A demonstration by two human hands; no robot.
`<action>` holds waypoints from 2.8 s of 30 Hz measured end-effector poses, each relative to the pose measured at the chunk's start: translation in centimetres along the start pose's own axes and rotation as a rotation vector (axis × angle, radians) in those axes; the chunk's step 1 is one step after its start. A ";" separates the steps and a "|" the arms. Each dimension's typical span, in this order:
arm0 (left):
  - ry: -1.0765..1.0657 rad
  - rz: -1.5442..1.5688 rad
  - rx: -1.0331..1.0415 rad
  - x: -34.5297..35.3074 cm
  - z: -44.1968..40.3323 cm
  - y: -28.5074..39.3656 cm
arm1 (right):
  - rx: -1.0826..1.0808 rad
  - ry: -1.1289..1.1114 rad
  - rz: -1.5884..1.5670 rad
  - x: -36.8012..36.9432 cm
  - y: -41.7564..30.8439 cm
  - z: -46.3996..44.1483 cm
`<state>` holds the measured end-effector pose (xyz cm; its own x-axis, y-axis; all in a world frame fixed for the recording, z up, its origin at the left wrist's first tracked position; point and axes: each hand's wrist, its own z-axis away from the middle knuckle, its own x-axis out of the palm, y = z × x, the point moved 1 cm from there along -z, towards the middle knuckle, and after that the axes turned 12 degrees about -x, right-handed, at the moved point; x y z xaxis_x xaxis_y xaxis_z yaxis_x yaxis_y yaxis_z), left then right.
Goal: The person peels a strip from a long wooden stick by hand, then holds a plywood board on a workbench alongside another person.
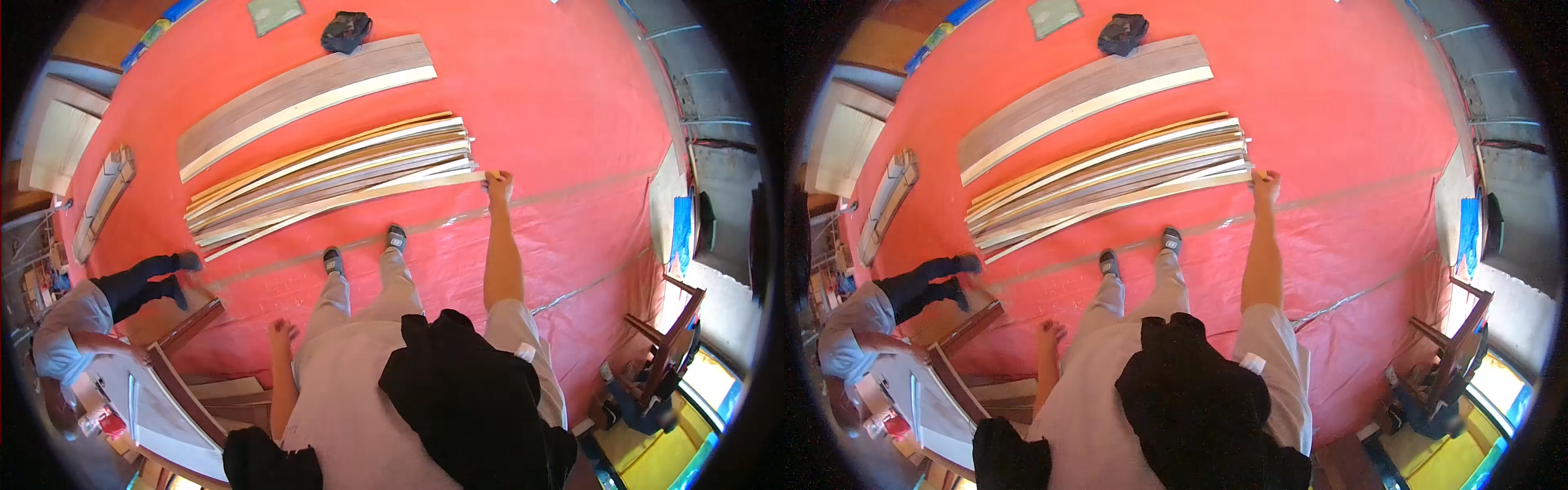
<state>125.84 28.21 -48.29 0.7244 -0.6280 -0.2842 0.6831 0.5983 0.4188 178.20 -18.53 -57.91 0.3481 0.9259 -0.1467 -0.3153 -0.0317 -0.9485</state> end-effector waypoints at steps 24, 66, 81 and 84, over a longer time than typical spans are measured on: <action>-0.017 -0.422 0.216 7.7 6.9 5.6 | 0.026 -1.071 0.624 3.6 26.9 25.4; 0.051 -0.154 0.345 -20.6 -4.6 -15.8 | -0.736 -1.187 1.400 6.2 -0.1 56.7; -0.477 0.376 1.087 -37.6 23.7 2.4 | -0.390 -1.645 0.757 15.3 3.2 61.3; -1.399 -0.397 1.738 -39.9 32.8 7.1 | -0.481 -1.548 0.831 17.9 3.8 60.1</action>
<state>98.76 41.20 -5.71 -0.4111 -0.8751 -0.2553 -0.5474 0.0130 0.8368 130.15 20.58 -47.27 -0.8776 0.0810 -0.4726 0.3912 -0.4490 -0.8034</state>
